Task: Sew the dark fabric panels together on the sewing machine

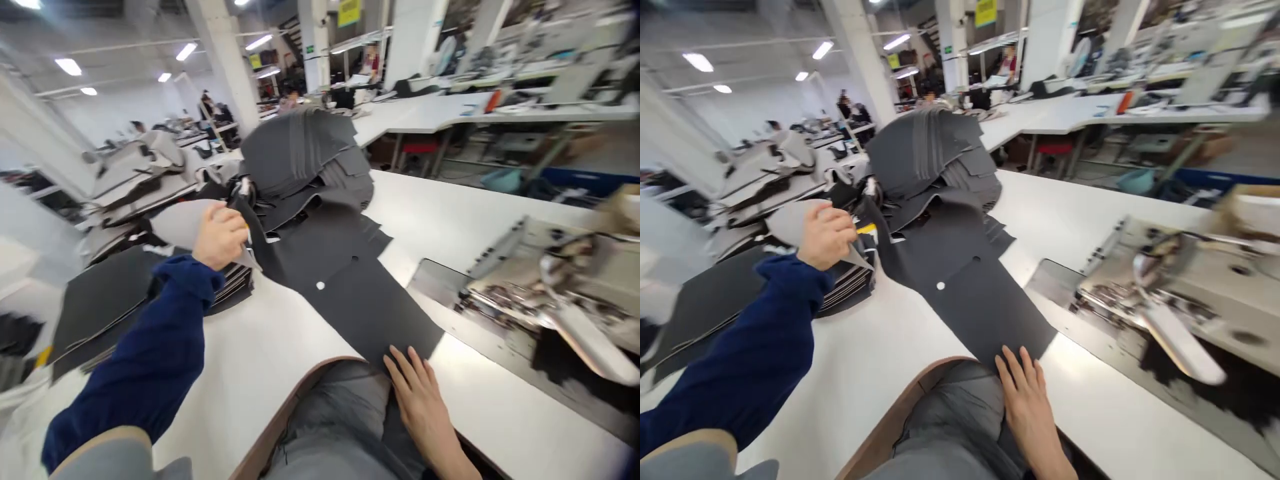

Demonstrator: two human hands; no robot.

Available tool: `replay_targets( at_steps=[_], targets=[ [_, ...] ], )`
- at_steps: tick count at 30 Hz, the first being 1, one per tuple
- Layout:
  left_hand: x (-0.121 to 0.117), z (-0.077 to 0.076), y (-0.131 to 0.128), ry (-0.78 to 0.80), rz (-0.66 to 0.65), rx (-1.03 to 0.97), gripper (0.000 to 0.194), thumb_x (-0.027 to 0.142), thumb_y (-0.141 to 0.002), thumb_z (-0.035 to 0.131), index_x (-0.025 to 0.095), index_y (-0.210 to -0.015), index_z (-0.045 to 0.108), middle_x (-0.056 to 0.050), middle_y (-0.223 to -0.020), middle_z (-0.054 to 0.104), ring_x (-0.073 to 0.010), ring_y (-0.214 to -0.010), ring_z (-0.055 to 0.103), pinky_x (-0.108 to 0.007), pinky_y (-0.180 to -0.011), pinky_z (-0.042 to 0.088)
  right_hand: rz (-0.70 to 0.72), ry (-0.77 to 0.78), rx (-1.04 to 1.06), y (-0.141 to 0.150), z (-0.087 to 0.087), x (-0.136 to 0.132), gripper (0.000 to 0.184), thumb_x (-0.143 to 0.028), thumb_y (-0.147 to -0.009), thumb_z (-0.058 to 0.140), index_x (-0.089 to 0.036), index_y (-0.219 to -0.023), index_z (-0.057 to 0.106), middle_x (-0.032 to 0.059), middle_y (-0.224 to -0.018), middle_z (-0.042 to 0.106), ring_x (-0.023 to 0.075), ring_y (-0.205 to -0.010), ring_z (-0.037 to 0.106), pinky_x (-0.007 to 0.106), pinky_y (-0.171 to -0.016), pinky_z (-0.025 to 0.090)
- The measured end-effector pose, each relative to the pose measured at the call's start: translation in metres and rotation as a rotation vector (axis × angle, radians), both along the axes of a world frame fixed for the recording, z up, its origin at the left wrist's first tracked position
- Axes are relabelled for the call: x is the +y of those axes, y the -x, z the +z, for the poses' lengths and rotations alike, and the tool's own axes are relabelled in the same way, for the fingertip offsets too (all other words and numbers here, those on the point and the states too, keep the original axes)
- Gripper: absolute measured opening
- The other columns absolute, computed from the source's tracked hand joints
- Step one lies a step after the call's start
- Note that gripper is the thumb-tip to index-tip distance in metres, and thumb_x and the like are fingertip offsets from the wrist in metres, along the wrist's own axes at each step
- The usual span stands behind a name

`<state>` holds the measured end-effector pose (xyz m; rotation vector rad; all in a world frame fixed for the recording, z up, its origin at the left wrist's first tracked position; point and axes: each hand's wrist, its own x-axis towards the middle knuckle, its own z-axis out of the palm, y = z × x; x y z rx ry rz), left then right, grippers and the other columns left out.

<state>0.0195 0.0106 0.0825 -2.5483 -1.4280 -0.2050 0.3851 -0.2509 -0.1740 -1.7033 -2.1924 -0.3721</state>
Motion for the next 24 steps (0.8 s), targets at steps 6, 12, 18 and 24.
replay_targets(
  at_steps=[6,12,18,24],
  targets=[
    [-0.074,-0.112,-0.23,0.201,-1.232,0.113,0.026,0.016,-0.082,0.041,0.022,-0.069,0.063,-0.006,-0.091,0.062,-0.0181,-0.105,0.051,-0.043,-0.112,0.026,-0.231,0.039,0.134,0.016,0.013,-0.024,0.055,0.0,-0.079,0.044,-0.025,-0.127,0.053,0.0111,-0.152,0.017,0.0334,-0.138,0.019,0.053,-0.105,0.031],
    [-0.13,-0.206,-0.297,0.345,-1.022,-0.131,0.045,0.025,-0.085,0.047,0.022,-0.13,0.048,-0.013,-0.147,0.028,-0.0297,-0.137,0.022,-0.055,-0.108,0.027,-0.438,0.023,0.298,0.017,0.019,-0.055,0.054,-0.005,-0.072,0.06,-0.031,-0.12,0.056,0.0071,-0.154,-0.005,0.0403,-0.138,0.011,0.059,-0.104,0.028],
    [-0.124,-0.212,-0.314,0.394,-0.795,-0.013,0.059,0.043,-0.089,0.042,0.021,-0.142,0.03,-0.013,-0.149,0.025,-0.0325,-0.139,0.014,-0.064,-0.109,0.013,-0.349,0.124,0.16,0.007,0.017,-0.058,0.045,-0.005,-0.075,0.057,-0.026,-0.115,0.058,0.0089,-0.153,0.015,0.0362,-0.138,0.014,0.059,-0.106,0.022],
    [-0.118,-0.2,-0.333,0.35,-0.693,-0.018,0.053,0.05,-0.085,0.048,0.028,-0.133,0.042,-0.014,-0.136,0.04,-0.0366,-0.127,0.03,-0.074,-0.103,0.005,-0.282,0.123,0.161,0.003,0.014,-0.058,0.033,-0.009,-0.079,0.054,-0.022,-0.108,0.061,0.0025,-0.143,0.04,0.0302,-0.135,0.024,0.053,-0.11,0.02]
  ],
)
